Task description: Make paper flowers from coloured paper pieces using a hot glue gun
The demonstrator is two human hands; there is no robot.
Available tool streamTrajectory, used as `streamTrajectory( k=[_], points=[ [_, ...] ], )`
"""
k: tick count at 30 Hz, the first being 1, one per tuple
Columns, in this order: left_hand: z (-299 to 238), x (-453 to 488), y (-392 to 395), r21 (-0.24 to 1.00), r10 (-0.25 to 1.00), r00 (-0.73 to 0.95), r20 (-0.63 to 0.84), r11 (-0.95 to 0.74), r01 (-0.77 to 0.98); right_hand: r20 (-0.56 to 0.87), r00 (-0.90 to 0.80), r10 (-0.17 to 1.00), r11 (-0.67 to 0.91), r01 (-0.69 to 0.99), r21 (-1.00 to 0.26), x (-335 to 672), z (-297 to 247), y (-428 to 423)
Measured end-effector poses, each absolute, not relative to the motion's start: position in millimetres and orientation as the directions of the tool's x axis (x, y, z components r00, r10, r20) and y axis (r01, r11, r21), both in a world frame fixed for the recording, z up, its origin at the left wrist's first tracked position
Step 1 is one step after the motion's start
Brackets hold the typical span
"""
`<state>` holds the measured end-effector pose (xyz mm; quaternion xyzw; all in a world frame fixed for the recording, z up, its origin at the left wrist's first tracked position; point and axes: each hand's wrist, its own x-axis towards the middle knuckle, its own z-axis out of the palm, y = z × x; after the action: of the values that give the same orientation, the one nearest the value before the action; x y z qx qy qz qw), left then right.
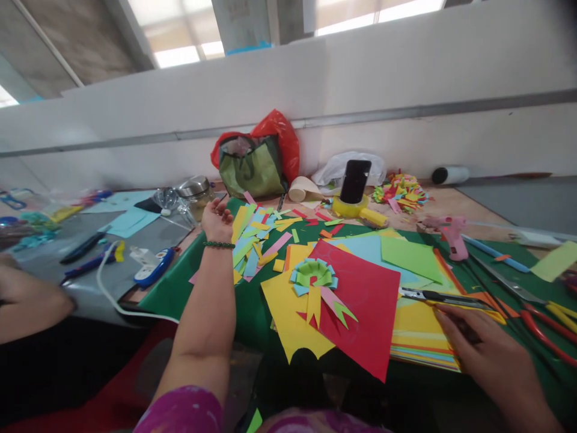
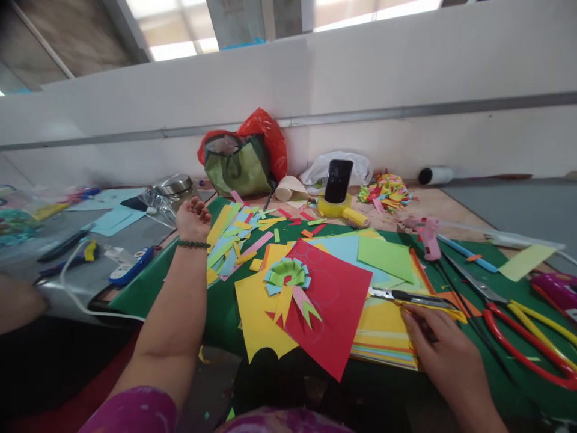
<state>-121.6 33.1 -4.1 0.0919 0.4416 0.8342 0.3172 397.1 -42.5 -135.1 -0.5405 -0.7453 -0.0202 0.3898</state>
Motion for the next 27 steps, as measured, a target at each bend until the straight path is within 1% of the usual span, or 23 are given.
streamTrajectory(
  k=[3,8,11,14,16,19,21,22,24,27],
  points=[
    [-2,-120,31,0.799,0.562,-0.814,-0.144,-0.42,-0.431,0.6,-0.129,0.789,0.42,0.827,-0.375,398,-136,-42],
    [3,-116,27,0.829,0.534,-0.835,-0.133,-0.401,-0.389,0.632,-0.096,0.769,0.416,0.825,-0.381,397,-143,-41],
    [7,-107,28,0.865,0.559,-0.823,-0.102,-0.359,-0.351,0.654,-0.097,0.75,0.427,0.826,-0.368,395,-142,-42],
    [6,-87,34,0.912,0.629,-0.777,-0.021,-0.307,-0.274,0.63,-0.099,0.771,0.434,0.805,-0.405,391,-136,-42],
    [1,-69,37,0.944,0.706,-0.706,0.06,-0.271,-0.191,0.606,-0.09,0.791,0.429,0.787,-0.443,391,-131,-42],
    [-11,-38,37,0.973,0.829,-0.531,0.174,-0.228,-0.037,0.597,-0.074,0.799,0.433,0.76,-0.485,389,-119,-48],
    [-18,-21,34,0.977,0.899,-0.385,0.211,-0.202,0.064,0.628,-0.047,0.777,0.433,0.764,-0.479,385,-109,-59],
    [-21,-13,33,0.975,0.926,-0.31,0.217,-0.191,0.112,0.656,-0.051,0.753,0.448,0.77,-0.455,381,-103,-66],
    [-25,-1,29,0.964,0.963,-0.168,0.21,-0.176,0.197,0.696,-0.151,0.702,0.534,0.758,-0.375,370,-91,-82],
    [-24,15,21,0.944,0.985,0.014,0.173,-0.17,0.283,0.648,-0.447,0.617,0.737,0.616,-0.277,348,-78,-102]
  ],
)
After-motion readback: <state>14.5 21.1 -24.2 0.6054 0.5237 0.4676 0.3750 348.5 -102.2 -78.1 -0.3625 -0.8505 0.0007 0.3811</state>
